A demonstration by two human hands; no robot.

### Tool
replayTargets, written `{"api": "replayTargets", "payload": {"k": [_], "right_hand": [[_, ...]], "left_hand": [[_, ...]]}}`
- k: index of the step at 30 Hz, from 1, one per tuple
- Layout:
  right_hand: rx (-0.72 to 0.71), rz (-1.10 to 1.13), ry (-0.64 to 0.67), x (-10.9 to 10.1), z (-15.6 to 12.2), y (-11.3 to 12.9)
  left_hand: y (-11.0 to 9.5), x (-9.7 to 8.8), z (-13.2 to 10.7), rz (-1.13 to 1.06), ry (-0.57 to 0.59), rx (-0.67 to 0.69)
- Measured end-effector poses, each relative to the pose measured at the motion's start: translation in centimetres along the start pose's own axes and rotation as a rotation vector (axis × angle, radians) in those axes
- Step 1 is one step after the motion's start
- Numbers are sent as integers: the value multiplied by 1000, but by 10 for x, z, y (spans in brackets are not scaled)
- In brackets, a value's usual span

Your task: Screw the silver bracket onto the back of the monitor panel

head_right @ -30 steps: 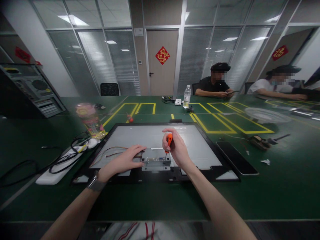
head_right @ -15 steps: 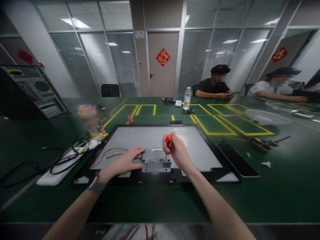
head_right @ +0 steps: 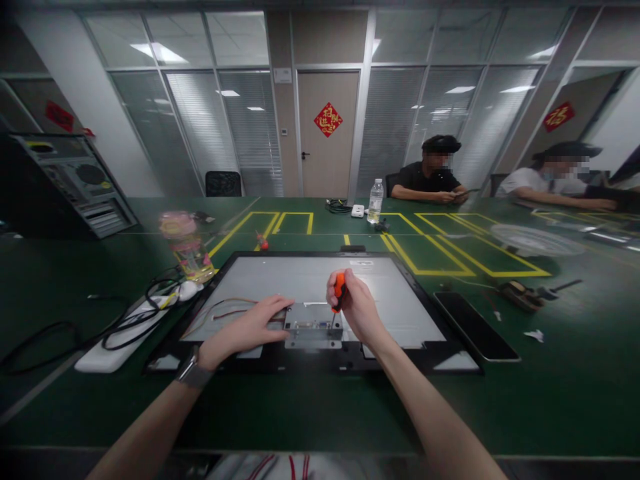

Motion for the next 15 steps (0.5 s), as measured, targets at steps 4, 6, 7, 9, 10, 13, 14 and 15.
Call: {"api": "replayTargets", "payload": {"k": [4,6,7,9,10,13,14,15], "right_hand": [[-16,-7,23,7,-2,2],[-16,24,58,11,-5,2],[-13,46,73,13,-5,1],[-7,82,81,13,-6,0],[-3,91,74,11,-5,-1],[29,104,40,6,-2,-4],[45,110,31,4,-1,-6],[59,120,25,3,0,-7]], "left_hand": [[0,1,1,-1,0,4],[0,1,1,-1,-1,0],[0,0,1,-1,-3,-4],[1,1,2,-2,-3,-11],[1,1,2,-2,-2,-10],[1,1,1,-1,-3,4],[1,2,1,0,-4,9],[2,2,1,1,-5,13]]}}
Point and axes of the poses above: each hand's wrist, its own z-axis towards the middle knuckle, its own x-axis out of the palm, y = z × x, the point moved 8 cm from there along z, towards the middle knuckle
